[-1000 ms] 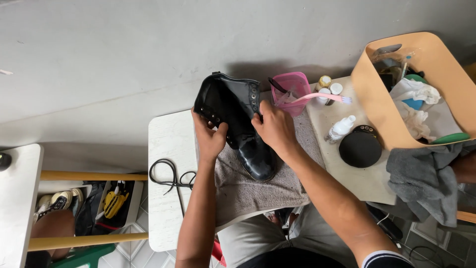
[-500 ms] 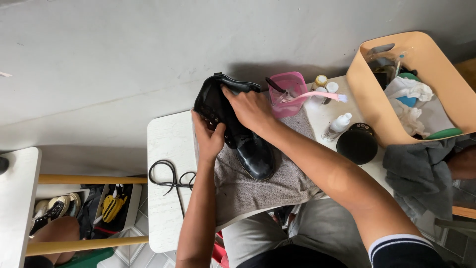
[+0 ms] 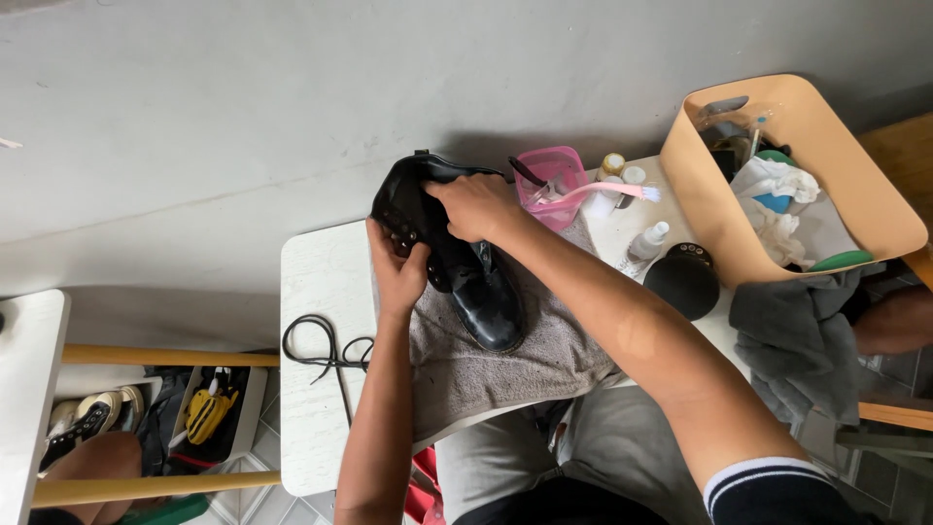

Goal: The person is cleaning a black leather boot by applying a white cleaning substance with a small brush and then wiping it off with a grey cloth.

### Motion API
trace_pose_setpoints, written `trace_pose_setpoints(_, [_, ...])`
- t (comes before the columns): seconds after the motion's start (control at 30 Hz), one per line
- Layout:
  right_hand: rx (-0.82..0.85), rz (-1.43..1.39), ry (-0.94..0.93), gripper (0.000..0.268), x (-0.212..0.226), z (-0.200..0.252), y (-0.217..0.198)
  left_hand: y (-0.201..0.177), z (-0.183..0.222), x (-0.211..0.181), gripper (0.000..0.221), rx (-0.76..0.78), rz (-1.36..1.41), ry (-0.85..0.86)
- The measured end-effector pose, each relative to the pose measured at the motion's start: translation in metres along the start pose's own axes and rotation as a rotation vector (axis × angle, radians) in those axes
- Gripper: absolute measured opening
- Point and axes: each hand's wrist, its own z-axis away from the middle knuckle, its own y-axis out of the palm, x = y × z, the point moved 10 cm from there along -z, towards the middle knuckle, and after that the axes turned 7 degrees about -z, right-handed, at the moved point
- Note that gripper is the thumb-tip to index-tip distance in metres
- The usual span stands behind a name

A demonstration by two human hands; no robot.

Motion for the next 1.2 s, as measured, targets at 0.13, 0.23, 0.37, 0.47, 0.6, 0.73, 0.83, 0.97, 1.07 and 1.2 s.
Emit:
trace_pose_setpoints(0.13, [-0.051, -0.117, -0.017, 0.057, -0.005, -0.012, -0.001, -0.004, 0.005, 0.006, 0.055, -0.01, -0.025, 0.008])
trace_pose_setpoints(0.23, [-0.102, -0.181, -0.061, 0.043, -0.005, -0.013, -0.01, -0.001, 0.003, -0.006, 0.05, -0.021, -0.04, 0.016])
trace_pose_setpoints(0.37, [-0.093, -0.152, -0.106, 0.032, 0.004, -0.004, -0.005, -0.001, 0.004, -0.017, 0.046, -0.042, -0.081, 0.021])
trace_pose_setpoints(0.47, [-0.128, -0.172, -0.092, 0.052, -0.008, -0.005, -0.003, 0.004, 0.004, -0.029, 0.049, -0.016, -0.053, 0.036])
trace_pose_setpoints(0.6, [-0.079, -0.121, -0.074, 0.054, 0.012, 0.012, -0.024, -0.001, 0.002, -0.006, 0.046, -0.004, -0.039, 0.042])
trace_pose_setpoints(0.73, [-0.011, -0.038, -0.05, 0.053, 0.014, 0.015, -0.016, -0.007, 0.004, 0.018, 0.047, 0.001, -0.042, 0.048])
trace_pose_setpoints(0.83, [-0.019, -0.033, -0.056, 0.052, 0.009, 0.008, -0.012, -0.005, 0.003, 0.013, 0.049, 0.004, -0.051, 0.055])
trace_pose_setpoints(0.97, [-0.073, -0.001, -0.073, 0.05, 0.001, -0.004, -0.01, -0.002, 0.004, 0.012, 0.052, 0.012, -0.075, 0.051])
trace_pose_setpoints(1.07, [-0.113, -0.002, -0.083, 0.054, -0.016, -0.035, 0.007, -0.001, 0.004, 0.011, 0.05, 0.011, -0.102, 0.06])
trace_pose_setpoints(1.2, [-0.177, 0.098, -0.14, 0.033, -0.004, -0.037, -0.004, -0.004, 0.002, 0.014, 0.05, 0.005, -0.1, 0.056])
